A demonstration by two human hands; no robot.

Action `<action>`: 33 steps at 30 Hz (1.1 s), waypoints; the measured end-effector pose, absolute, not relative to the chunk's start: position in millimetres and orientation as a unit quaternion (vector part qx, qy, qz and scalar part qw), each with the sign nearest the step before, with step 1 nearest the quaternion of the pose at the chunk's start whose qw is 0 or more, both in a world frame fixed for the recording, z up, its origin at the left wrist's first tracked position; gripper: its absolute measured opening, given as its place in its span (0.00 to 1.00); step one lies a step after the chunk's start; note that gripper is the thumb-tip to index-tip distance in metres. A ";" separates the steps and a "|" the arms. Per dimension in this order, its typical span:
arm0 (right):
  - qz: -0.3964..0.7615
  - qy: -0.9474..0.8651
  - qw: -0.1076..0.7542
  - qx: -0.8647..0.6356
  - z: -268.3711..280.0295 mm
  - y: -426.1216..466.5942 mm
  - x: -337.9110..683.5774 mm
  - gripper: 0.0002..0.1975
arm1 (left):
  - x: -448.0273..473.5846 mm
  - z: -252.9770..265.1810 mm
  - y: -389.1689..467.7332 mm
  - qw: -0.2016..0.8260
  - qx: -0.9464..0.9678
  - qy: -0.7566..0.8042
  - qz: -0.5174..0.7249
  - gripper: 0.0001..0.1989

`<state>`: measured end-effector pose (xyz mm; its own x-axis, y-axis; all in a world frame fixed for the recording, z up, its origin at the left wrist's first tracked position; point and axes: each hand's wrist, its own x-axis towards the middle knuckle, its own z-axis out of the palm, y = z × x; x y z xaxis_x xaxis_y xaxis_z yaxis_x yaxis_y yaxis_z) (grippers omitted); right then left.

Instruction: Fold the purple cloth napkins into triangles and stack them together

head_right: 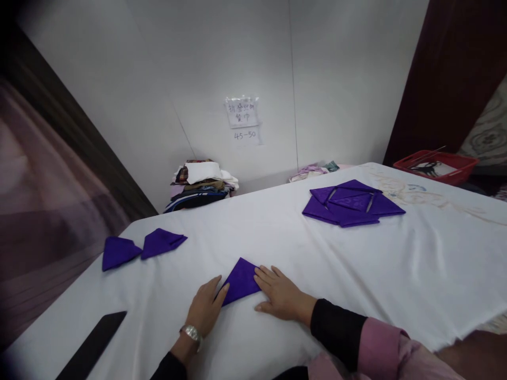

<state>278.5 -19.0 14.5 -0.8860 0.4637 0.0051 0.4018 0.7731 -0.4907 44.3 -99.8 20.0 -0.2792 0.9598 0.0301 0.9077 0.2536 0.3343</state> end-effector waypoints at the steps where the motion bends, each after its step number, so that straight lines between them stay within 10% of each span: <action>1: 0.244 -0.940 0.061 -0.231 15.5 -19.2 278.5 0.41 | 46.8 23.3 -92.9 0.100 0.593 0.783 0.161 0.26; 11: 0.248 -0.940 0.074 -0.222 14.1 -17.9 280.7 0.40 | 46.4 34.7 -54.6 0.313 0.533 0.761 0.195 0.08; 20: 0.302 -0.926 0.094 -0.206 17.7 -16.7 282.6 0.35 | 46.5 23.2 -67.5 0.513 0.401 0.652 0.389 0.12; 33: 0.718 -0.645 0.135 -0.225 34.5 19.0 262.1 0.52 | 62.0 73.8 -83.3 0.562 0.538 0.546 0.312 0.16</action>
<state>262.1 19.0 34.5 -0.8622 0.4842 -0.1485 0.0958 -0.1319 -0.9866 62.0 -83.3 73.8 0.2100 0.9374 -0.2778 0.2366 0.2270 0.9447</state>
